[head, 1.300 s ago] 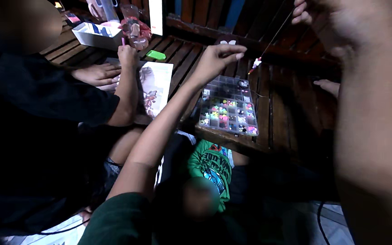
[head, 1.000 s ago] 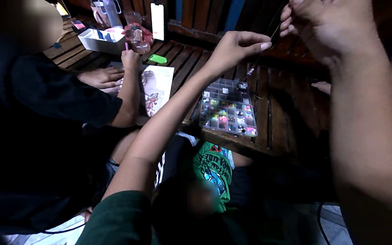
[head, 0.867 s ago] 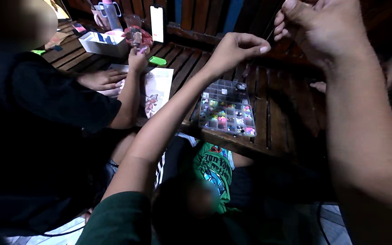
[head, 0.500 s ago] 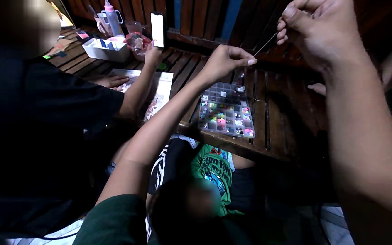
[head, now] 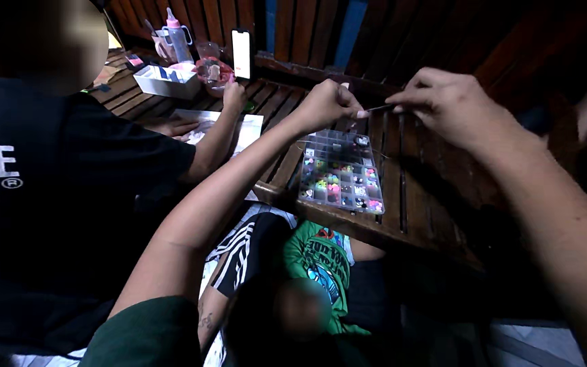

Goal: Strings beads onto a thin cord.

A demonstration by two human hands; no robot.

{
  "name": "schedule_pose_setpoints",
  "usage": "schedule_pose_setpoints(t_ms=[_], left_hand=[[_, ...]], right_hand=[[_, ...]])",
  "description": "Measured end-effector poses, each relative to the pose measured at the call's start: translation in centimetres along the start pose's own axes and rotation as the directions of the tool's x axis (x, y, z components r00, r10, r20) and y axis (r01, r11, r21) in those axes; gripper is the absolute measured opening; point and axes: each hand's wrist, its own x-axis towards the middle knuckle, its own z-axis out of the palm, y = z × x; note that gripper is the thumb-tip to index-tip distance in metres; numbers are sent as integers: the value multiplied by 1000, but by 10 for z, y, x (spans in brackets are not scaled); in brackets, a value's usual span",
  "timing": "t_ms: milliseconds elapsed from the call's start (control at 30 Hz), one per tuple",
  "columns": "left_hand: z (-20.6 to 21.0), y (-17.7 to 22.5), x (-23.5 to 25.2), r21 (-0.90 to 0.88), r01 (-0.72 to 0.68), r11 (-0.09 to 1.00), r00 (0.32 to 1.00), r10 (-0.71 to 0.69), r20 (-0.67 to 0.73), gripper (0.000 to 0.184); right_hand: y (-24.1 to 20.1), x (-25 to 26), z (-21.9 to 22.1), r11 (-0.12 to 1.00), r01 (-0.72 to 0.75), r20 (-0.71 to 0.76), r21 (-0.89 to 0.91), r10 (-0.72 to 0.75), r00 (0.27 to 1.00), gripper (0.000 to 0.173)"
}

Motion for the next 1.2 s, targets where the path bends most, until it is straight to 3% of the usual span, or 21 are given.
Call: schedule_pose_setpoints(t_ms=[133, 233, 300, 367, 500, 600, 733, 900, 967, 1033, 1100, 1167, 1200], left_hand=[[-7, 8, -5, 130, 11, 991, 993, -26, 117, 14], [-10, 25, -9, 48, 1, 999, 984, -9, 176, 14], [-6, 43, -7, -94, 51, 994, 984, -35, 172, 13], [2, 67, -4, -215, 187, 959, 973, -150, 174, 16], [16, 80, 11, -281, 355, 892, 929, -304, 209, 19], [16, 75, 13, -251, 346, 904, 923, -281, 263, 15], [10, 73, 7, -322, 301, 897, 935, -211, 285, 11], [4, 78, 0, -232, 212, 949, 946, -140, 292, 9], [5, 83, -1, -226, 167, 960, 953, -99, 285, 10], [9, 90, 0, -237, 115, 965, 968, -55, 244, 10], [16, 98, 5, -272, 116, 955, 982, -69, 178, 11], [31, 98, 14, -328, 187, 926, 981, -161, 106, 13], [38, 94, 19, -342, 237, 909, 971, -224, 78, 14]], right_hand=[[-3, -20, 7, 996, -4, 96, -88, 13, 995, 21], [5, -30, 28, 999, 13, -162, -29, -18, 987, 16], [2, -29, 49, 982, -105, -377, 157, 158, 913, 16], [-8, -26, 73, 902, -181, -476, 393, 368, 799, 17], [-21, -22, 114, 847, -96, -603, 524, 448, 660, 25], [-20, -21, 108, 861, -143, -623, 488, 458, 634, 19], [-7, -30, 75, 953, -197, -658, 229, 301, 690, 19], [-14, -36, 38, 986, -166, -686, -7, 116, 718, 18], [-14, -35, 33, 990, -143, -723, 6, 103, 683, 17], [-13, -29, 42, 981, -85, -776, 174, 189, 601, 17], [-21, -18, 66, 863, 32, -758, 505, 425, 495, 17], [-39, -8, 100, 533, 149, -545, 833, 744, 387, 18], [-44, -5, 118, 356, 205, -409, 912, 836, 366, 14]])
